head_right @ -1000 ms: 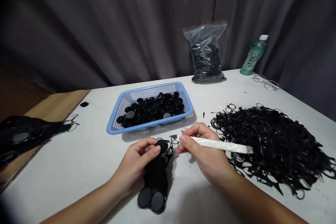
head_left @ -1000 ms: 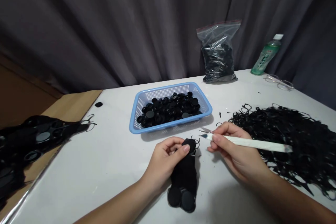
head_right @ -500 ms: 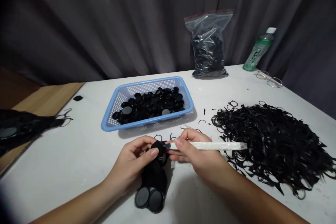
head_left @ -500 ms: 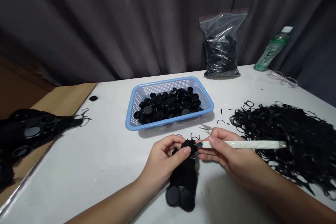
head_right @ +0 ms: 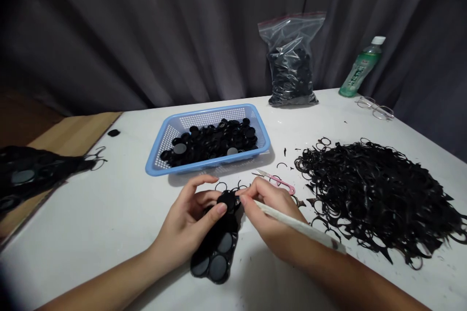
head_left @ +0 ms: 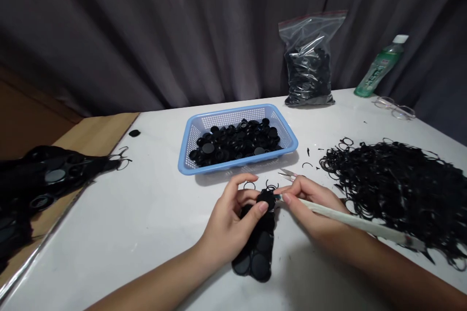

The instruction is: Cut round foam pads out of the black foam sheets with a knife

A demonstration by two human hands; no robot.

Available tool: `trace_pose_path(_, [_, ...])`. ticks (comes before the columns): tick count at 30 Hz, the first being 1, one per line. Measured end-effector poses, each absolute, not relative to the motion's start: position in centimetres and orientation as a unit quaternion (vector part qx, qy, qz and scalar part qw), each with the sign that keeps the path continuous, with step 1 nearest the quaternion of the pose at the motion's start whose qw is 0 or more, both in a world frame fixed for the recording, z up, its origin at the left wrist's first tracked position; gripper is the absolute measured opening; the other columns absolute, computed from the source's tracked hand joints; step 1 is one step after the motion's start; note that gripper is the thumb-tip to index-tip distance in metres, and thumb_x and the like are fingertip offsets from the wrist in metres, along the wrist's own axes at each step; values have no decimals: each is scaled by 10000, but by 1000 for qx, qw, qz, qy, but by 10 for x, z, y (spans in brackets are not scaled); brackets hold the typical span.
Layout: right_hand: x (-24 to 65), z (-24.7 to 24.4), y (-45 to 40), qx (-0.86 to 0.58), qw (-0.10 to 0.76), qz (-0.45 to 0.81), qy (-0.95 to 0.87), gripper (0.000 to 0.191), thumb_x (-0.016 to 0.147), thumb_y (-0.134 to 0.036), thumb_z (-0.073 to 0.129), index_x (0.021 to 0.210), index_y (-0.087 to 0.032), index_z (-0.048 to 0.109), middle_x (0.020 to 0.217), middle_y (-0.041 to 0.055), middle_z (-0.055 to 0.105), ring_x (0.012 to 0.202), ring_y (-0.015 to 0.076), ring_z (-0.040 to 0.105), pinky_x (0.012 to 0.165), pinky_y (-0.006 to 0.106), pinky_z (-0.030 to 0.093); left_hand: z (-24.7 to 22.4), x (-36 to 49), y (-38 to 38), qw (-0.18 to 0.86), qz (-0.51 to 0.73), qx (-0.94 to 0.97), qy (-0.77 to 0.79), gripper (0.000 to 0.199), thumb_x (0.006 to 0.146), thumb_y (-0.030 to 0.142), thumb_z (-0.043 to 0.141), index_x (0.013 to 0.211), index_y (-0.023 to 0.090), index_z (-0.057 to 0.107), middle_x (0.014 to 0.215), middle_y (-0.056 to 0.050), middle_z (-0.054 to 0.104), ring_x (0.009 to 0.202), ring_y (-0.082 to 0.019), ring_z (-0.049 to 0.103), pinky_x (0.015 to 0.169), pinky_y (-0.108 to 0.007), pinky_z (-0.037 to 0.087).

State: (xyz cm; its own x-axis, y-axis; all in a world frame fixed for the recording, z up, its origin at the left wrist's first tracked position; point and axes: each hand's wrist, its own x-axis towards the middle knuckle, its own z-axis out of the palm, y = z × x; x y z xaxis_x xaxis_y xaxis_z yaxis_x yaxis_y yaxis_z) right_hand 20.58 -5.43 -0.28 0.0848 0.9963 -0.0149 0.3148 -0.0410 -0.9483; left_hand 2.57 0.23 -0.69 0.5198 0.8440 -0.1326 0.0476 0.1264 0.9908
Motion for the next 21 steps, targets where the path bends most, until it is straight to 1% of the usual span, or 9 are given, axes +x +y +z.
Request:
trace_pose_path(4, [204,3,-56,-591,408,341,-606,162,909,-238,467,750,-218,489,972,31,726,872,175,674,710,272,479,-5,27,5,639,284,600,388,347,860,246,604,1188,219,491,837,-10,637,803,-151,596,705,-257,443])
trace_pose_path(7, [203,3,-58,-588,402,314,-627,141,914,-232,451,777,-220,482,997,52,721,879,181,677,715,279,487,-5,27,6,632,277,609,390,328,856,238,598,1170,205,508,833,-13,640,800,-157,601,700,-261,439])
trace_pose_path(11, [201,-1,-60,-595,386,305,-636,116,915,-238,435,812,-225,486,983,51,717,866,196,680,681,288,488,-6,26,6,609,275,636,387,275,861,251,593,1108,224,475,815,11,630,773,-138,589,686,-246,439])
trace_pose_path(13, [201,-4,-60,-602,387,318,-621,122,909,-247,448,802,-224,500,985,51,715,875,204,674,686,299,489,-6,25,6,578,262,659,404,280,865,286,594,1088,242,431,812,22,624,706,-122,568,612,-227,422])
trace_pose_path(16, [201,-7,-55,-609,431,393,-538,186,891,-312,510,733,-214,507,937,50,713,860,210,667,726,329,502,-4,24,6,542,245,681,427,296,879,337,575,1080,265,369,807,29,613,624,-110,531,500,-200,352])
trace_pose_path(19, [204,-6,-48,-541,496,540,-412,270,847,-415,596,707,-204,502,826,34,695,810,194,678,786,361,527,-2,23,6,554,250,682,407,286,898,347,539,1083,270,336,803,24,599,645,-118,532,509,-202,357])
trace_pose_path(21, [206,-3,-45,-487,519,611,-347,299,806,-429,655,698,-197,500,794,17,681,799,178,687,826,363,530,-1,23,7,561,251,683,395,281,903,351,529,1080,270,328,808,21,593,649,-117,528,524,-207,369])
